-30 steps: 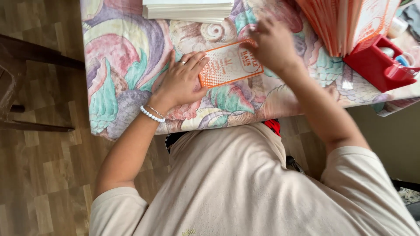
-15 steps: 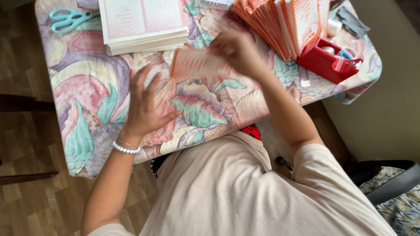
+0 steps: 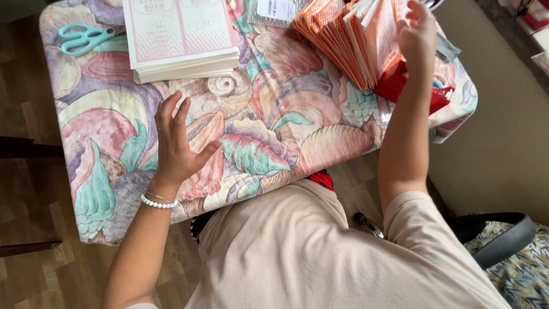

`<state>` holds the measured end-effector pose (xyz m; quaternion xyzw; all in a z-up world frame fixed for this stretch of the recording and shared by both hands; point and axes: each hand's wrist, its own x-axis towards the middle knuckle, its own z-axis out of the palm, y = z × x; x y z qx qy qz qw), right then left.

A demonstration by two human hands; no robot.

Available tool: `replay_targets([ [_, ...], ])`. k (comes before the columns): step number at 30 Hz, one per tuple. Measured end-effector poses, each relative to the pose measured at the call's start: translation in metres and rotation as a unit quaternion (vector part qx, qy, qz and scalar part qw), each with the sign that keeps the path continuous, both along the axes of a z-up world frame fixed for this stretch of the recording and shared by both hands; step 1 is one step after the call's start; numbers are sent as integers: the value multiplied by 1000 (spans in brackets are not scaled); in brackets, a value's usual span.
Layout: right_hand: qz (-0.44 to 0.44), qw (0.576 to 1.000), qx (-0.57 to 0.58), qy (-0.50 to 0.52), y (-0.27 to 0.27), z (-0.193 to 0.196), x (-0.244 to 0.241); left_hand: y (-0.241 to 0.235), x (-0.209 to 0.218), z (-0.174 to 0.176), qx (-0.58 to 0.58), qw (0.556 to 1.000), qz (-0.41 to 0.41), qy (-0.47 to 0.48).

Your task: Folding flat paper bag templates into finished bags and stacking them.

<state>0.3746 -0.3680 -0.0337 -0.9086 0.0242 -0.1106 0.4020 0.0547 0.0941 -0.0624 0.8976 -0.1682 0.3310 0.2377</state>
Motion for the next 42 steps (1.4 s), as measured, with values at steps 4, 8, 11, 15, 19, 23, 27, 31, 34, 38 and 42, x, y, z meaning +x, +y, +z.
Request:
replay_targets([
  [4,-21,949,65,-307,13,-30,10,1,3,0,2,1000,16,-8],
  [8,31,923,9,-383,138,9,-45,6,2,-7,-36,999,31,-14],
  [11,274,926,-39,-258,237,40,-95,3,3,-12,-77,995,61,-16],
  [15,519,796,-188,-250,330,1,-88,1,1,-6,-112,988,90,-47],
  [19,498,752,-234,-362,359,-33,-74,9,1,-5,-139,979,128,-79],
  [23,495,763,-254,-330,355,-28,-72,18,4,-9,-173,968,167,-72],
  [27,468,816,-175,-292,352,-30,-53,20,13,-10,-171,971,159,-58],
  [31,480,846,-58,-225,344,-20,-48,22,31,4,-127,980,150,-13],
  [34,467,875,28,-125,341,-18,-39,31,65,13,-39,991,130,13],
  [38,440,889,124,-13,342,-19,-36,60,124,-1,132,983,123,35],
  [42,442,888,98,-81,336,-10,-39,76,155,-22,198,974,110,12],
])
